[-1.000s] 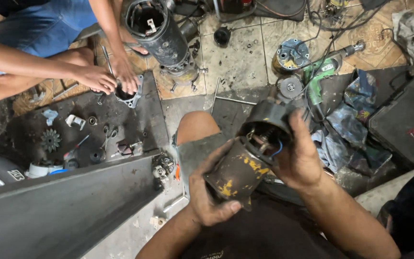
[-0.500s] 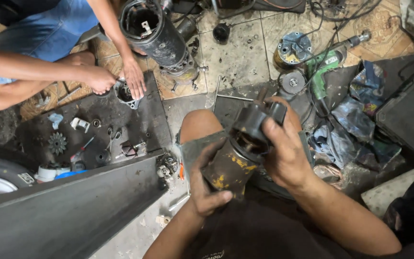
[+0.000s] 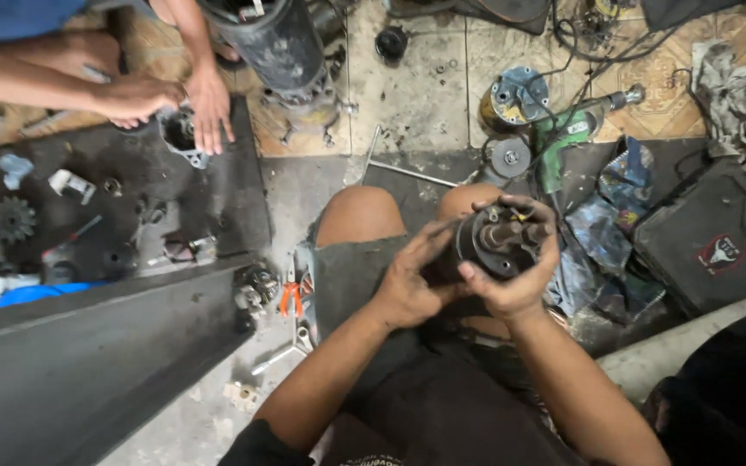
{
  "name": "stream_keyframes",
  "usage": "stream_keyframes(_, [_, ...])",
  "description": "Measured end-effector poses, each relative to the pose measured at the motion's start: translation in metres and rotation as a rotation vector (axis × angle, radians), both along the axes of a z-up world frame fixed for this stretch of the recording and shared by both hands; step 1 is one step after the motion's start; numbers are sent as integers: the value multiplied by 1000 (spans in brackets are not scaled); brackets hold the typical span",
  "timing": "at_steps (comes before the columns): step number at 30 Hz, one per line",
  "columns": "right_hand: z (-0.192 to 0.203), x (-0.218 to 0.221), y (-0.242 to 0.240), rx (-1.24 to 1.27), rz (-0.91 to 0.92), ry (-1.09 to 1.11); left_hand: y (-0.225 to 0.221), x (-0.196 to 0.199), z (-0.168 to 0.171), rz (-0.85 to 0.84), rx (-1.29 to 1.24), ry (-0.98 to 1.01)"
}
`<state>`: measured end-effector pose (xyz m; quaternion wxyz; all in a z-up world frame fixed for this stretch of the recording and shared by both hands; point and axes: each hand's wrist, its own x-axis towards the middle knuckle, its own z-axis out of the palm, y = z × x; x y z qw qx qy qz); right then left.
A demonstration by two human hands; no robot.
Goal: Disassembling and reassembling a vehicle starter motor on the floor of a workshop.
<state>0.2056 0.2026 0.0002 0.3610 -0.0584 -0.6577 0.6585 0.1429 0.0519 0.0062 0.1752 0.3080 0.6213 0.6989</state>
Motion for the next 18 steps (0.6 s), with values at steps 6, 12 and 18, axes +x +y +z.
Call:
stream_keyframes(6, [-49, 6, -11, 50, 170, 51, -34, 6, 10, 134, -411, 365])
stream_keyframes(12, [-11, -18, -37, 247, 303, 84, -90, -8, 42, 156, -535, 163])
stream_keyframes(18, [22, -35, -39, 425, 134, -10, -100, 7, 33, 494, -514, 168])
